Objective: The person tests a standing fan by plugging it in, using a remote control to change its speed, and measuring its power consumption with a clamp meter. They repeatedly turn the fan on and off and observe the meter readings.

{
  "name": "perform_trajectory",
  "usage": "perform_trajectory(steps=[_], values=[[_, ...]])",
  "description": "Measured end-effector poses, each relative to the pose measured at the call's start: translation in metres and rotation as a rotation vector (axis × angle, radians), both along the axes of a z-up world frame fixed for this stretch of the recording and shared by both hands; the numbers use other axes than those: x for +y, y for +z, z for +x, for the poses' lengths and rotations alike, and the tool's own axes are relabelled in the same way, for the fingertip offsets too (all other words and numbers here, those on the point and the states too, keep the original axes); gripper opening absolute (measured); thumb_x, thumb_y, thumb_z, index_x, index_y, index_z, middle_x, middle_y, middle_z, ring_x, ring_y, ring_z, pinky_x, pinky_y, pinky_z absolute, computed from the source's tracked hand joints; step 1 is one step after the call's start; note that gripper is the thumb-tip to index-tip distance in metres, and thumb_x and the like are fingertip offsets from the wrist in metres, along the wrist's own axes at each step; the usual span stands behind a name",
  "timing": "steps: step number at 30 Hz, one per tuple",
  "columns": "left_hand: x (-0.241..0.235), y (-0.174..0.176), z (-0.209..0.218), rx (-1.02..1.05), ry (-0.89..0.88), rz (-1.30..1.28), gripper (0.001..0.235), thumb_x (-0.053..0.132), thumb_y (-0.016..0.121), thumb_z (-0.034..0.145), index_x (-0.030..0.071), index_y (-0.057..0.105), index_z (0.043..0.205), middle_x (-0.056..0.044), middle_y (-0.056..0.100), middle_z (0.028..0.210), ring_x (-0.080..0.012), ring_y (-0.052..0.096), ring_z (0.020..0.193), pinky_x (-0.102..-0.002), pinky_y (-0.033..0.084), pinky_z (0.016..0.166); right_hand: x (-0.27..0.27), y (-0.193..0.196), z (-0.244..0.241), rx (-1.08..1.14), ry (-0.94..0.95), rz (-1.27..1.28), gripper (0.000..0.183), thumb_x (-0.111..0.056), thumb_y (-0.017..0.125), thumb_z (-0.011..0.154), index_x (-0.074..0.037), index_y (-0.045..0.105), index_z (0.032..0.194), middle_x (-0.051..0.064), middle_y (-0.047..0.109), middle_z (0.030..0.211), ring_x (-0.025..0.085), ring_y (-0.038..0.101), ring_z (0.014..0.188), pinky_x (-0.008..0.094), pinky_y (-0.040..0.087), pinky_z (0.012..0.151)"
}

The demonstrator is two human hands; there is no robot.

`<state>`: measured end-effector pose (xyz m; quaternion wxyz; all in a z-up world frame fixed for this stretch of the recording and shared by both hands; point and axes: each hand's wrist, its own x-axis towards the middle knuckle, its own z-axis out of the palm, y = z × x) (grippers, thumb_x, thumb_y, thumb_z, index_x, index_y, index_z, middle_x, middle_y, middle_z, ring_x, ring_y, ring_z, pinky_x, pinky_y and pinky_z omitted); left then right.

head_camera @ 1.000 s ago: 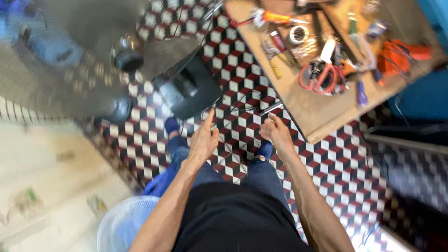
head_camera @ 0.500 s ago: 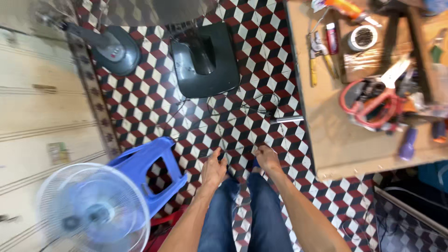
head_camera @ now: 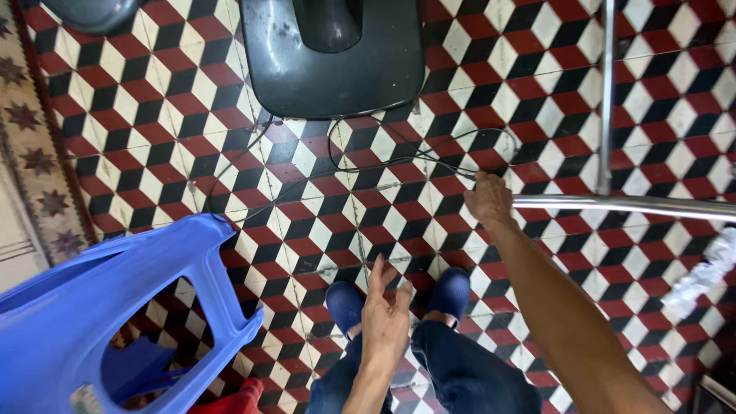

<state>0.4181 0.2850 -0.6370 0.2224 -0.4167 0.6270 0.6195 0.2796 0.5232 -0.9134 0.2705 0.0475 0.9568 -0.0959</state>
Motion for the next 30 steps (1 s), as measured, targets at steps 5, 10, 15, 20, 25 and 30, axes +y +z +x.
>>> perform_trajectory(steps=[5, 10, 15, 20, 25, 30], values=[[-0.016, -0.013, -0.009, 0.087, 0.114, 0.031, 0.070, 0.021, 0.061, 0.094, 0.011, 0.031, 0.157, -0.012, 0.061, 0.142, -0.0152, 0.070, 0.111, -0.030, 0.057, 0.094, -0.007, -0.035, 0.009, 0.151, 0.350, 0.221, 0.034, -0.019, 0.070, 0.089, -0.003, 0.067, 0.119, 0.016, 0.064, 0.122, 0.033, 0.061, 0.113, 0.050, 0.050, 0.093], [-0.016, -0.023, -0.004, -0.042, 0.076, 0.072, 0.070, 0.022, 0.064, 0.092, 0.013, 0.036, 0.155, -0.009, 0.066, 0.136, -0.0198, 0.067, 0.098, -0.032, 0.056, 0.091, -0.036, -0.007, 0.026, -0.049, 0.594, 0.263, 0.024, -0.021, 0.069, 0.086, -0.009, 0.069, 0.107, 0.012, 0.065, 0.115, 0.029, 0.060, 0.113, 0.051, 0.048, 0.095], [-0.018, -0.009, 0.017, -0.005, 0.031, -0.103, 0.061, 0.022, 0.064, 0.095, 0.010, 0.044, 0.151, -0.012, 0.069, 0.132, -0.0220, 0.072, 0.111, -0.032, 0.056, 0.093, -0.093, 0.107, 0.064, -0.399, -0.024, -0.205, 0.025, -0.025, 0.065, 0.092, -0.007, 0.064, 0.109, 0.021, 0.075, 0.097, 0.037, 0.074, 0.093, 0.045, 0.056, 0.082], [-0.039, 0.092, 0.046, 0.369, -0.414, -0.582, 0.062, 0.003, 0.058, 0.091, 0.006, 0.046, 0.152, -0.028, 0.052, 0.151, -0.0404, 0.051, 0.134, -0.041, 0.044, 0.107, -0.115, 0.319, 0.142, -0.339, -0.140, -0.888, 0.021, -0.011, 0.063, 0.086, -0.006, 0.063, 0.106, 0.005, 0.067, 0.083, 0.017, 0.064, 0.078, 0.032, 0.056, 0.070], [-0.050, 0.211, 0.051, 0.636, -1.054, -0.361, 0.051, 0.005, 0.063, 0.076, 0.011, 0.066, 0.127, -0.016, 0.070, 0.126, -0.0316, 0.053, 0.135, -0.051, 0.025, 0.120, -0.043, 0.530, 0.191, -0.616, -0.629, -1.040, 0.024, -0.005, 0.068, 0.088, -0.002, 0.073, 0.111, 0.010, 0.069, 0.076, 0.018, 0.066, 0.060, 0.032, 0.055, 0.053], [-0.026, 0.314, 0.086, 0.489, -1.203, -0.146, 0.017, 0.020, 0.061, 0.101, 0.007, 0.070, 0.107, -0.015, 0.073, 0.099, -0.0321, 0.066, 0.106, -0.049, 0.041, 0.107, 0.090, 0.727, 0.229, -0.017, -1.385, -1.884, 0.013, -0.013, 0.062, 0.099, -0.001, 0.061, 0.105, 0.006, 0.055, 0.081, 0.017, 0.056, 0.072, 0.028, 0.053, 0.069]])
